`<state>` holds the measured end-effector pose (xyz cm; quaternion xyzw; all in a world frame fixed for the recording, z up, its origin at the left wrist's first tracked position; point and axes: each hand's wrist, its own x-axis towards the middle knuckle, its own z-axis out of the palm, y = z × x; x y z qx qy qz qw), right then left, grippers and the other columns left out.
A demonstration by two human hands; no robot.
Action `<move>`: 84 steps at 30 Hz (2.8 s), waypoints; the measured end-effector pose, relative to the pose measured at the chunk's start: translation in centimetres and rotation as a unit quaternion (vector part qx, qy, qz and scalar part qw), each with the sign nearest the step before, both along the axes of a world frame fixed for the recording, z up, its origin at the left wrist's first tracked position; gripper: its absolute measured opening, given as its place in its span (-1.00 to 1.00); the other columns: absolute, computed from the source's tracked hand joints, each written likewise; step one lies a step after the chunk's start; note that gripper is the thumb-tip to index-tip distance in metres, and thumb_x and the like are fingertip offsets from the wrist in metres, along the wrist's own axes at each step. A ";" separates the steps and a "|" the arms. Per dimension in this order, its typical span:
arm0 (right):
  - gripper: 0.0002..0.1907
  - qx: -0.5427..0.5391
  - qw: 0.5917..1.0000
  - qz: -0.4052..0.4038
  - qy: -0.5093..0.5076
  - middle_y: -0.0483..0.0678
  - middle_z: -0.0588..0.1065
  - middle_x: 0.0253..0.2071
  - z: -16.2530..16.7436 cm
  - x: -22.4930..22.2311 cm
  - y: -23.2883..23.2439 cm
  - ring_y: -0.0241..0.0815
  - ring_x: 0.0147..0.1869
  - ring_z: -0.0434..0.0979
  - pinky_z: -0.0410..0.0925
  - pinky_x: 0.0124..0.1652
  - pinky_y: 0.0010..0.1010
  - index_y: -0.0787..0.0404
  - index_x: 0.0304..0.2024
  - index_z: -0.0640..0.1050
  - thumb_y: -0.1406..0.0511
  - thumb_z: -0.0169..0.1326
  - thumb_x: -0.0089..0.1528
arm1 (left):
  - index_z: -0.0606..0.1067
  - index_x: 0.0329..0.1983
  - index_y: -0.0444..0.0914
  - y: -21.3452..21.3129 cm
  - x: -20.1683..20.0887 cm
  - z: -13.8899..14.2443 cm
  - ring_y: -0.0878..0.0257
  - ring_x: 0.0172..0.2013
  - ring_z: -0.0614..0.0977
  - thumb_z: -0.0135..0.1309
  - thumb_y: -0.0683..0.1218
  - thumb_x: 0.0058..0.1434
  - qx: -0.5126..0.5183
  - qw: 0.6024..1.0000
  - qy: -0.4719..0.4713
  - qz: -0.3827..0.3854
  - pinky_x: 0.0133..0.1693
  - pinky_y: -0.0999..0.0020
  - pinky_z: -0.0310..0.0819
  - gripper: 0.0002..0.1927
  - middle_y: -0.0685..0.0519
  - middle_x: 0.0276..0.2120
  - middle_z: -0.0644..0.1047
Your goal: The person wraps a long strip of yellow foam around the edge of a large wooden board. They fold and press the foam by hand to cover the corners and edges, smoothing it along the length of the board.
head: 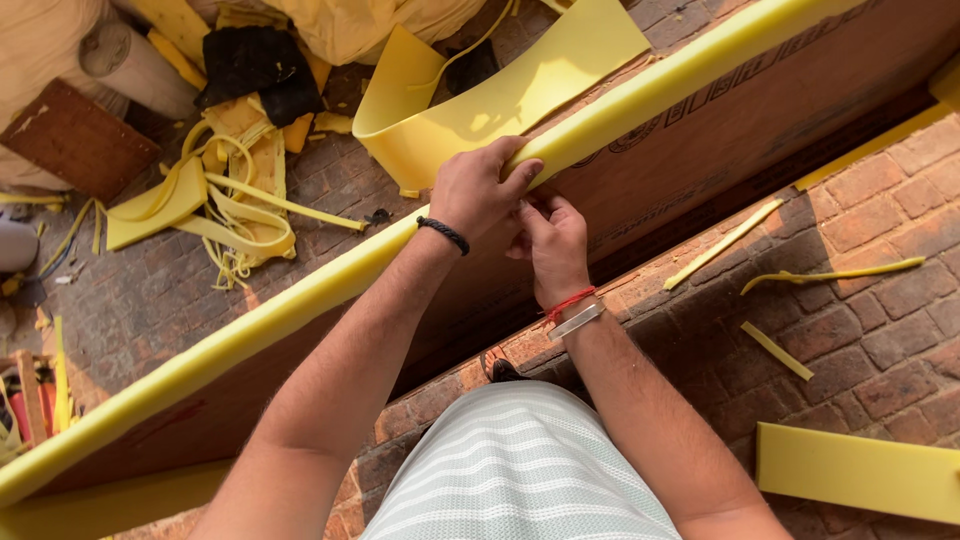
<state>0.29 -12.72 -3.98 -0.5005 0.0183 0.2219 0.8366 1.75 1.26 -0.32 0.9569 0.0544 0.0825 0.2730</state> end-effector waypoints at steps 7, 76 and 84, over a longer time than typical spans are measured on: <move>-0.76 0.314 0.944 -0.079 0.064 -0.25 0.41 -0.43 0.9 -0.7 -0.1 -0.46 -0.51 0.32 0.35 -0.37 -0.53 0.12 -0.33 0.43 0.16 0.12 0.35 | 0.56 0.11 -0.12 -0.9 -0.3 0.4 -0.01 -0.32 0.70 0.10 0.20 0.29 -0.018 0.999 -0.011 -0.024 -0.26 0.10 0.56 -0.55 -0.09 -0.38 0.65; -0.19 -0.398 0.455 0.082 -0.793 -0.07 0.55 0.06 2.0 13.0 -9.1 -0.03 0.15 0.55 0.29 0.10 -0.03 0.02 0.05 0.52 -0.09 0.49 -0.16 | 0.36 0.04 -0.15 -5.4 -4.3 -2.2 0.13 -0.37 0.67 0.45 0.29 -0.12 0.272 0.943 -0.186 0.052 -0.36 0.22 0.55 -0.20 0.04 -0.31 0.61; -0.49 -0.274 0.407 0.075 -0.868 -0.14 0.61 -0.13 1.0 13.6 -8.1 -0.13 -0.05 0.64 0.49 -0.03 -0.27 0.06 0.03 0.63 0.07 0.46 0.10 | 0.48 0.00 -0.17 -4.1 -4.8 -5.0 0.18 -0.45 0.67 0.30 0.26 0.16 0.303 0.931 -0.198 0.053 -0.46 0.27 0.55 -0.46 0.09 -0.44 0.62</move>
